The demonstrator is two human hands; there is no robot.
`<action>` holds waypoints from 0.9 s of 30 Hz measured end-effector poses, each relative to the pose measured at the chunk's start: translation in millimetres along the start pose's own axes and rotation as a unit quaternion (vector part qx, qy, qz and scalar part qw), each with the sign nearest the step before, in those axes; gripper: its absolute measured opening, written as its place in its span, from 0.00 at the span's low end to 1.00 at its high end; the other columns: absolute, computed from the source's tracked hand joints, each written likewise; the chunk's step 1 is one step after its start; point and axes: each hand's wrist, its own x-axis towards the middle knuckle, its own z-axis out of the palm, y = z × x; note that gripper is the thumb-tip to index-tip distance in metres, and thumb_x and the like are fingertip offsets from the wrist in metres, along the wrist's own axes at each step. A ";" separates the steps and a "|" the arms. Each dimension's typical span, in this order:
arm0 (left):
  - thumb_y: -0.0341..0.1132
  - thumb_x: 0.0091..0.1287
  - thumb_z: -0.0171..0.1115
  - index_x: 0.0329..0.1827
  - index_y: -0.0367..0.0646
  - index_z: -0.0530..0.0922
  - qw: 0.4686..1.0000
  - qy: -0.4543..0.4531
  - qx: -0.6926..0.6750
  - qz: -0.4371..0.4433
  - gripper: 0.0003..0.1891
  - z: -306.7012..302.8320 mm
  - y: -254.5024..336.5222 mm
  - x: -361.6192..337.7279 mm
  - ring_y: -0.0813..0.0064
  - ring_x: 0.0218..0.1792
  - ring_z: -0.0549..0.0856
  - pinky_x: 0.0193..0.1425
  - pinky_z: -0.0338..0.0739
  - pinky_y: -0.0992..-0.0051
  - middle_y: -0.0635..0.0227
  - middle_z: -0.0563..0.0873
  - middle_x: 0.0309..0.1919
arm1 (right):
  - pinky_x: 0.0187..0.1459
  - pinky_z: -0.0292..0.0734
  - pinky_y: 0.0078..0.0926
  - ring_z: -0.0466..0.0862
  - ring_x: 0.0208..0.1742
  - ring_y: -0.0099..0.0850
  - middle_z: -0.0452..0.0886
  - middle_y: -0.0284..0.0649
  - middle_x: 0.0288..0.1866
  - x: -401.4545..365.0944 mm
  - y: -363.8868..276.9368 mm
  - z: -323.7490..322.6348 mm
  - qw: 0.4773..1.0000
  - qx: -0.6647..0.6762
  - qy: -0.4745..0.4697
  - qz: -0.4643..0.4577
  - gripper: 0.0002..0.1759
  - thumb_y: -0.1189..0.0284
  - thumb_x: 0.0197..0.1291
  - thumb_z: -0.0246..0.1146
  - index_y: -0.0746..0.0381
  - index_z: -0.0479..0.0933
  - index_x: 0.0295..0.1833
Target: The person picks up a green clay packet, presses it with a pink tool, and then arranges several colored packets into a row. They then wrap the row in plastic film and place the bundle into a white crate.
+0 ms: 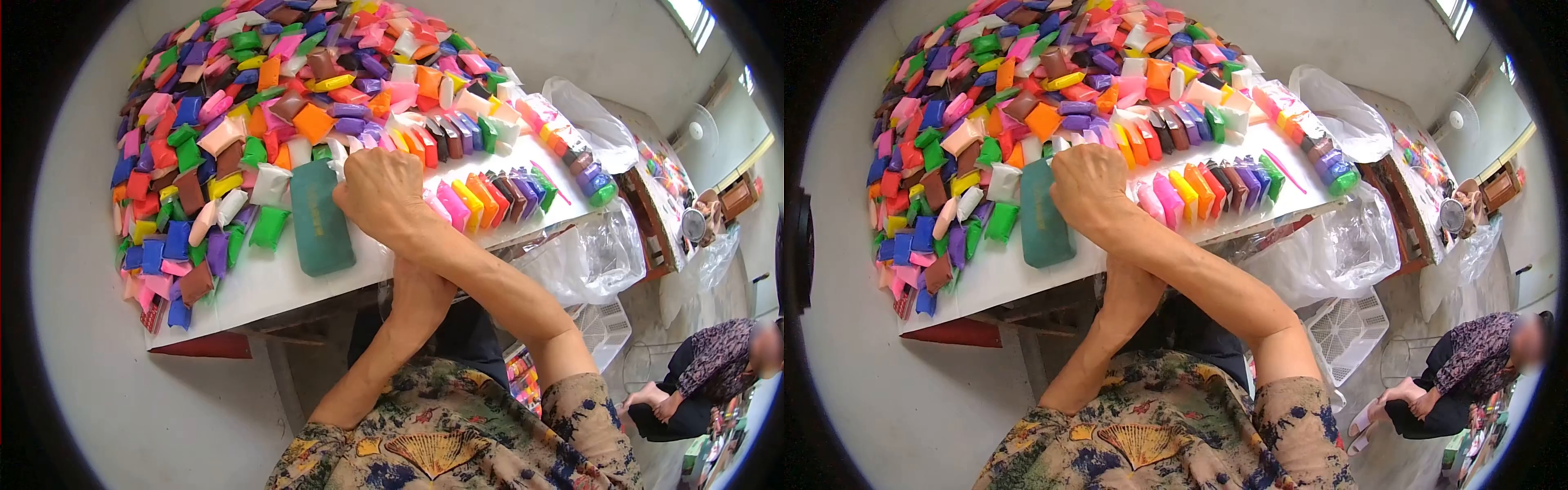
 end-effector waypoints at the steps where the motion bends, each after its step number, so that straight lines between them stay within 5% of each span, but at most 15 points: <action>1: 0.29 0.59 0.66 0.48 0.34 0.79 1.000 -0.013 -0.004 -0.012 0.15 -1.5 1.4 0.4 0.43 0.51 0.80 0.57 0.72 0.54 0.49 0.84 0.44 | 0.31 0.80 0.40 0.87 0.29 0.43 0.84 0.49 0.26 -0.6 -0.2 -2.0 1.000 0.002 0.014 0.002 0.14 0.64 0.48 0.62 0.65 0.84 0.27; 6: 0.23 0.62 0.57 0.55 0.28 0.76 1.000 0.008 0.004 0.028 0.17 -0.6 -4.7 3.2 0.42 0.56 0.76 0.62 0.70 0.53 0.42 0.79 0.53 | 0.28 0.78 0.40 0.84 0.24 0.45 0.82 0.49 0.22 -12.3 5.5 -44.1 0.986 0.053 0.141 0.076 0.18 0.60 0.49 0.64 0.67 0.81 0.28; 8: 0.21 0.63 0.53 0.58 0.24 0.73 1.000 0.023 0.010 0.011 0.19 2.0 -7.4 4.0 0.41 0.58 0.75 0.64 0.69 0.53 0.39 0.77 0.55 | 0.26 0.74 0.31 0.81 0.21 0.33 0.80 0.44 0.20 -34.4 23.7 -73.4 0.964 0.125 0.222 0.071 0.17 0.62 0.51 0.67 0.69 0.81 0.28; 10: 0.19 0.64 0.49 0.61 0.22 0.69 0.999 0.030 0.019 -0.031 0.21 -1.2 -2.1 6.8 0.40 0.59 0.73 0.66 0.68 0.52 0.37 0.75 0.56 | 0.26 0.69 0.21 0.76 0.23 0.18 0.80 0.33 0.22 -63.2 40.5 -90.6 0.943 0.234 0.220 0.092 0.13 0.69 0.56 0.70 0.70 0.82 0.34; 11: 0.20 0.67 0.45 0.60 0.30 0.73 0.998 0.062 0.010 -0.015 0.19 -2.5 -0.5 8.2 0.46 0.53 0.79 0.58 0.75 0.60 0.46 0.80 0.49 | 0.27 0.70 0.20 0.76 0.24 0.18 0.80 0.34 0.24 -76.6 45.5 -91.9 0.926 0.284 0.213 0.129 0.13 0.69 0.56 0.70 0.71 0.82 0.35; 14: 0.19 0.67 0.45 0.60 0.29 0.73 0.998 0.011 -0.037 -0.053 0.19 -13.9 6.4 8.5 0.45 0.51 0.80 0.55 0.77 0.60 0.46 0.79 0.48 | 0.29 0.72 0.16 0.77 0.27 0.16 0.81 0.33 0.27 -113.4 51.7 -78.3 0.861 0.419 0.200 0.206 0.14 0.71 0.56 0.72 0.72 0.81 0.40; 15: 0.14 0.60 0.44 0.71 0.22 0.61 0.998 -0.009 -0.047 -0.030 0.31 -15.9 5.2 8.5 0.43 0.54 0.79 0.58 0.76 0.58 0.37 0.77 0.53 | 0.29 0.71 0.15 0.76 0.28 0.14 0.81 0.31 0.29 -122.6 50.2 -71.2 0.840 0.458 0.204 0.210 0.13 0.72 0.58 0.71 0.72 0.81 0.42; 19: 0.08 0.51 0.45 0.73 0.23 0.59 0.998 0.003 -0.063 -0.024 0.39 -19.6 8.9 9.0 0.42 0.54 0.81 0.60 0.76 0.59 0.39 0.78 0.52 | 0.33 0.71 0.12 0.76 0.33 0.12 0.82 0.29 0.35 -144.6 43.9 -57.3 0.785 0.544 0.186 0.230 0.13 0.74 0.62 0.70 0.72 0.80 0.48; 27: 0.12 0.61 0.44 0.78 0.33 0.57 0.967 -0.041 -0.211 -0.138 0.36 -30.3 11.2 8.2 0.60 0.57 0.83 0.62 0.74 0.69 0.44 0.81 0.57 | 0.33 0.70 0.11 0.75 0.32 0.12 0.81 0.28 0.35 -147.4 41.6 -38.4 0.742 0.596 0.189 0.242 0.14 0.73 0.64 0.69 0.72 0.79 0.49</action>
